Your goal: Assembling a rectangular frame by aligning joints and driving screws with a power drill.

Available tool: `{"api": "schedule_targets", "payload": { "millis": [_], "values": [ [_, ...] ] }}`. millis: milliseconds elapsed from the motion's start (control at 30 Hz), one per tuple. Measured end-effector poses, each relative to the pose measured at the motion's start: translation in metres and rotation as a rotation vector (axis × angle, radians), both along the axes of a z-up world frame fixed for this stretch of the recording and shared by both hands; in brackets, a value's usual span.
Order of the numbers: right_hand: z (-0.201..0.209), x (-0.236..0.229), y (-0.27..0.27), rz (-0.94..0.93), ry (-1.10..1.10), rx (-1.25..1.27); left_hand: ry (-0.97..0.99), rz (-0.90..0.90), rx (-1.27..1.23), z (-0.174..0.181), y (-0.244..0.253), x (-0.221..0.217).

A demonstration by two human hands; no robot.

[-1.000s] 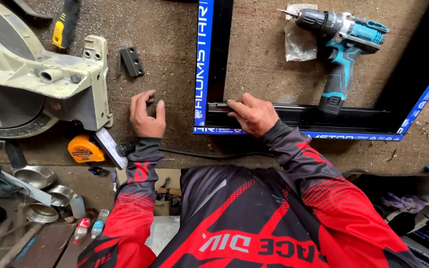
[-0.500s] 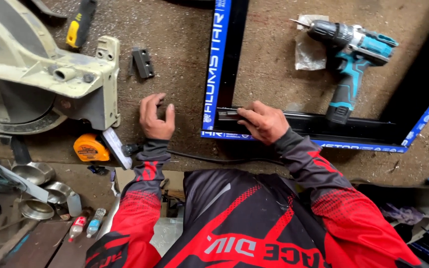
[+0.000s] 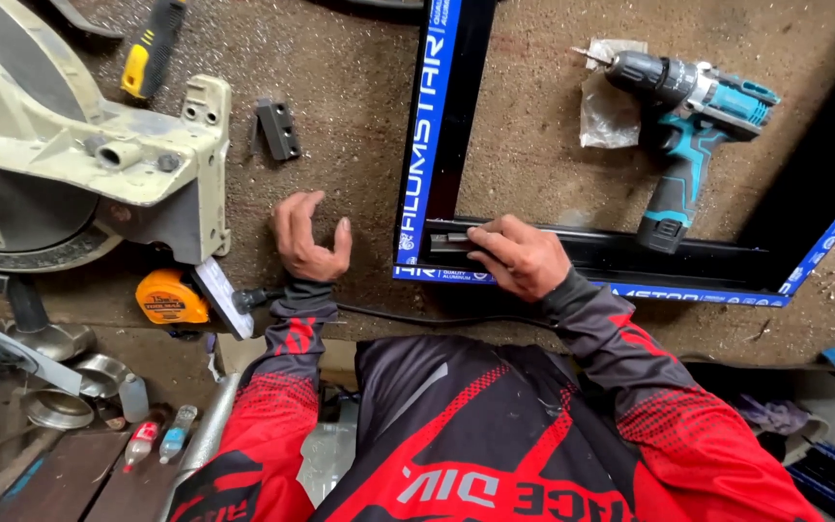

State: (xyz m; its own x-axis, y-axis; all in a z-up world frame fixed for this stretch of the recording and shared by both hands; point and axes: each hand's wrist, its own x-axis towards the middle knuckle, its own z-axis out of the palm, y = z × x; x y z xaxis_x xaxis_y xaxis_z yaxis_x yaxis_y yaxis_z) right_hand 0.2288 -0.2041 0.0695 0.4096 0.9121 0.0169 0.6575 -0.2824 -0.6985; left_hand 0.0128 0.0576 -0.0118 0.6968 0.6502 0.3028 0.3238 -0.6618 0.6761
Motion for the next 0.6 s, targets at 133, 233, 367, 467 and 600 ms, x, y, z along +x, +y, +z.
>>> {"api": "schedule_targets", "payload": {
  "millis": [133, 233, 367, 467, 600],
  "values": [
    [0.004, 0.010, -0.011, -0.046, 0.043, -0.007, 0.012, 0.002, 0.047, 0.005, 0.000, 0.005],
    [0.005, 0.015, -0.024, -0.108, 0.070, -0.007, 0.015, -0.002, 0.044, 0.006, 0.000, 0.004],
    [0.008, 0.020, -0.037, -0.197, 0.057, -0.016, 0.036, 0.002, 0.034, 0.013, -0.001, 0.009],
    [0.013, 0.017, -0.042, -0.205, 0.029, -0.022, 0.053, 0.003, -0.062, 0.020, 0.000, 0.018],
    [0.009, 0.009, -0.018, -0.143, 0.089, 0.045, 0.108, 0.107, -0.028, 0.005, -0.004, 0.026]
  ]
}}
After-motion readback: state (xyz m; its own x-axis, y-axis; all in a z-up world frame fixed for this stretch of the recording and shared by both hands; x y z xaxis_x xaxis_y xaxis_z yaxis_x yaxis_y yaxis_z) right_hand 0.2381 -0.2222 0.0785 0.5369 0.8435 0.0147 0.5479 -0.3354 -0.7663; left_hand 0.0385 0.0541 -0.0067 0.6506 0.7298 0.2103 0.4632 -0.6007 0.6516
